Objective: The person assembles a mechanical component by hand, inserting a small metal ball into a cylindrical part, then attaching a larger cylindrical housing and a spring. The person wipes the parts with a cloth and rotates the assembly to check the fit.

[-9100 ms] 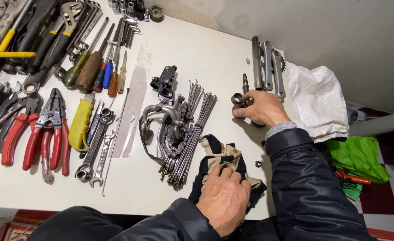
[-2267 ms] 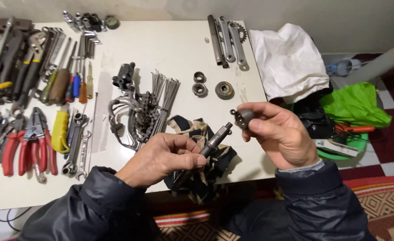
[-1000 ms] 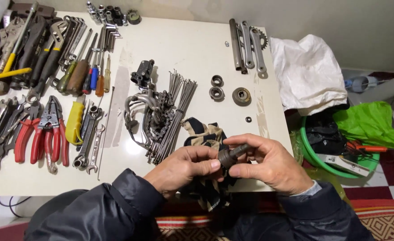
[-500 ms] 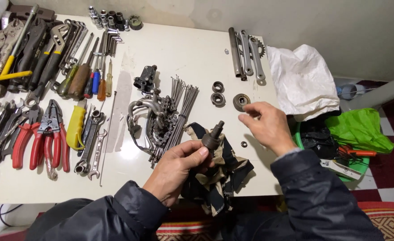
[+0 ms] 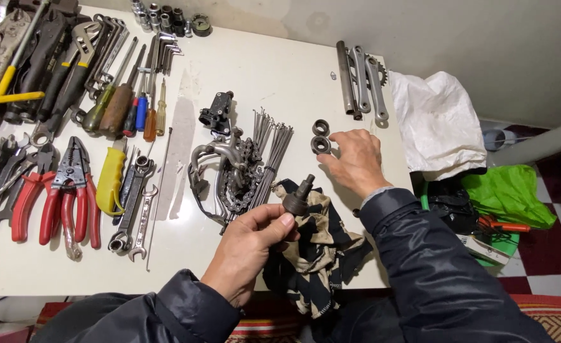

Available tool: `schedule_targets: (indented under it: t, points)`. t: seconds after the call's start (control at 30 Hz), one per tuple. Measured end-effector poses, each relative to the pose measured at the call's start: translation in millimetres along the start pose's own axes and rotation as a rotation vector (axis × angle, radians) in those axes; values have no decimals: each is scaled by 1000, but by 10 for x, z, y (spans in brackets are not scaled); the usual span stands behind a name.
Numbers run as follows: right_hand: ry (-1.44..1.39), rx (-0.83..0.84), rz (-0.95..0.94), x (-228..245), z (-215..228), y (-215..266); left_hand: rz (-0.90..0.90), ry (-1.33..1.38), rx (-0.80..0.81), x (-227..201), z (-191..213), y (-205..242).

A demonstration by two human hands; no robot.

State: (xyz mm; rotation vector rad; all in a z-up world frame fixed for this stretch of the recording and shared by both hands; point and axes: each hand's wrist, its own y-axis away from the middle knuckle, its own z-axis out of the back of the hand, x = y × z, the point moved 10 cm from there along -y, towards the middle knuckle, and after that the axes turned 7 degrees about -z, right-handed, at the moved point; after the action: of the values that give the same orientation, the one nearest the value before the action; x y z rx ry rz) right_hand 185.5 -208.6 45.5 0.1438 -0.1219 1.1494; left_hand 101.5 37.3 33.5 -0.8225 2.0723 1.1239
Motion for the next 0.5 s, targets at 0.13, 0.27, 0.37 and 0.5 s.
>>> schedule_targets:
  t: [0.13,0.27,0.37,0.5]
  points:
    - [-16,30,-49,22,-113,-86,-18,16,16,20,-9,-35]
    - [12,15,-36,16,-200,-183,4,-46,16,3,-22,-30]
    - [0,22,-24,5,-292,-219,18,-52,1,7,2,-40]
    - [-41,21,-23,75,-244,-169,13,-122,-5,-14,18,-51]
